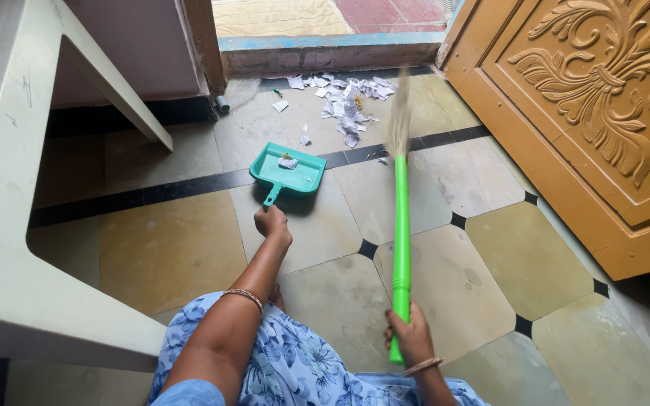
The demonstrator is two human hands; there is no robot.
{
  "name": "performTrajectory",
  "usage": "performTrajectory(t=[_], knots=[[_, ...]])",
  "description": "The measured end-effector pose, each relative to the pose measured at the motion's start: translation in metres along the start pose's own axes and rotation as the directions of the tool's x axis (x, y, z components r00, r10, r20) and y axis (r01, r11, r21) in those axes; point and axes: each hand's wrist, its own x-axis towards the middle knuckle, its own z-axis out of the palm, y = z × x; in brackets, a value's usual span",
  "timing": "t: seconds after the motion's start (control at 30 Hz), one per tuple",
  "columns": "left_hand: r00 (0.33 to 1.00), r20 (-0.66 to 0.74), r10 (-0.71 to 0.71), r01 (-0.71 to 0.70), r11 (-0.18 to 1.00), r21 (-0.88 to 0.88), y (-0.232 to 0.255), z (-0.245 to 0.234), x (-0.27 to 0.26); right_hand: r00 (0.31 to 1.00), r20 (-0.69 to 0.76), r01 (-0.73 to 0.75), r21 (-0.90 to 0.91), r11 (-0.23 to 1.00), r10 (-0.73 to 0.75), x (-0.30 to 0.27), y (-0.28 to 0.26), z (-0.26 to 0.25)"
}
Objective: The person sweeps scraps of paper into a dustpan using a broom and then lifts the dustpan.
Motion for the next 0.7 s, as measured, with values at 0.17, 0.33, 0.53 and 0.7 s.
performTrajectory(t=[0.17, 0.33, 0.53, 0.7], knots=[[0.998, -0.034, 0.049, -0.048, 0.998, 0.033, -0.004, 0.006, 0.000, 0.971, 0.135, -0.215, 0.133, 0.968, 0.197, -0.023, 0.019, 0.037], [1.000, -0.005, -0.025, 0.025, 1.000, -0.011, 0.002, 0.002, 0.001, 0.941, 0.339, -0.156, 0.391, 0.907, 0.016, 0.033, 0.012, 0.005], [0.995, -0.065, -0.080, 0.083, 0.995, 0.046, 0.007, 0.010, -0.003, 0.993, 0.077, 0.097, -0.094, 0.991, -0.090, 0.167, -0.049, -0.002], [0.991, -0.101, -0.089, 0.100, 0.989, 0.111, 0.008, 0.014, 0.004, 0.984, -0.041, 0.119, -0.563, 0.818, -0.171, 0.221, -0.126, 0.033]])
